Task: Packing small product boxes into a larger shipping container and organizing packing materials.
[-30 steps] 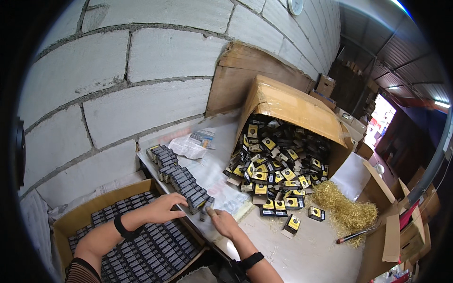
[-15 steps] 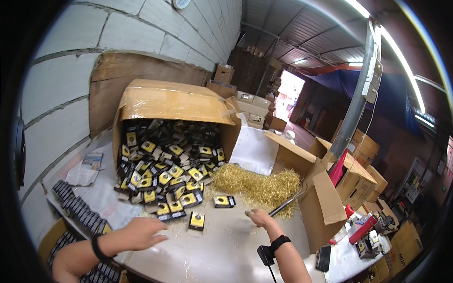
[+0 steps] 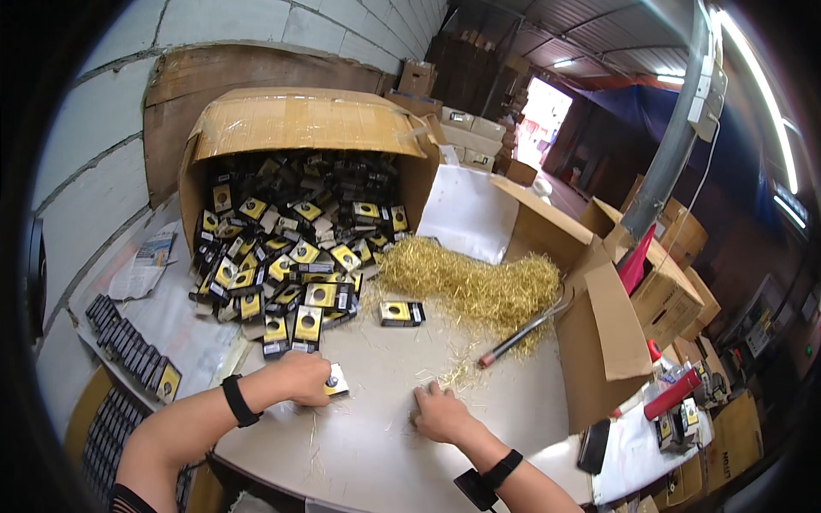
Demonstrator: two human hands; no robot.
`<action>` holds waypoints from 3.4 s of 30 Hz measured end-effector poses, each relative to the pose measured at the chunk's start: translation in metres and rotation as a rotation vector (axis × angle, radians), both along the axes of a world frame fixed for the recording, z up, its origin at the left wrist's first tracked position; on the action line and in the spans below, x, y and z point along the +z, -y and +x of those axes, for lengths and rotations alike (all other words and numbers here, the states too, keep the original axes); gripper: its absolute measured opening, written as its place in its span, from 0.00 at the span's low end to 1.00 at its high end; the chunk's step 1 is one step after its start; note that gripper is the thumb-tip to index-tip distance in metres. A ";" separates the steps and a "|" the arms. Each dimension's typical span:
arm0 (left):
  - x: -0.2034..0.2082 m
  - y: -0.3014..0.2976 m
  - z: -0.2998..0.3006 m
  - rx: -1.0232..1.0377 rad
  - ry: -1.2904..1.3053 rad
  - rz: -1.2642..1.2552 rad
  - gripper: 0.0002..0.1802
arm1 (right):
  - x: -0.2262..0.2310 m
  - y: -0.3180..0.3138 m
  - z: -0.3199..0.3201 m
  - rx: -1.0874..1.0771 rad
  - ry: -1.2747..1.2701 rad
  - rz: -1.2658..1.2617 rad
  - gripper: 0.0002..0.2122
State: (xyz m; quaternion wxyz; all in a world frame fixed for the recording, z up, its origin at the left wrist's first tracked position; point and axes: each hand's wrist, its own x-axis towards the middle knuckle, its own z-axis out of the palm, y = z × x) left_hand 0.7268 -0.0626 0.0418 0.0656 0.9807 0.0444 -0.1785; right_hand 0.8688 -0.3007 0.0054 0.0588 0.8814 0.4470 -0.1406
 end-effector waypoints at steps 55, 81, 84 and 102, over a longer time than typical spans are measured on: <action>-0.242 0.186 -0.307 0.606 -0.228 -1.841 0.25 | -0.034 0.015 -0.293 -0.020 0.155 0.684 0.19; -0.241 0.183 -0.293 0.754 -0.233 -1.861 0.23 | -0.014 0.050 -0.294 0.172 0.102 0.457 0.21; -0.224 0.176 -0.298 0.662 -0.218 -1.886 0.29 | -0.001 0.079 -0.317 0.119 -0.025 0.492 0.22; -0.244 0.175 -0.314 0.670 -0.302 -1.742 0.20 | -0.050 0.111 -0.309 -0.370 -0.631 0.745 0.11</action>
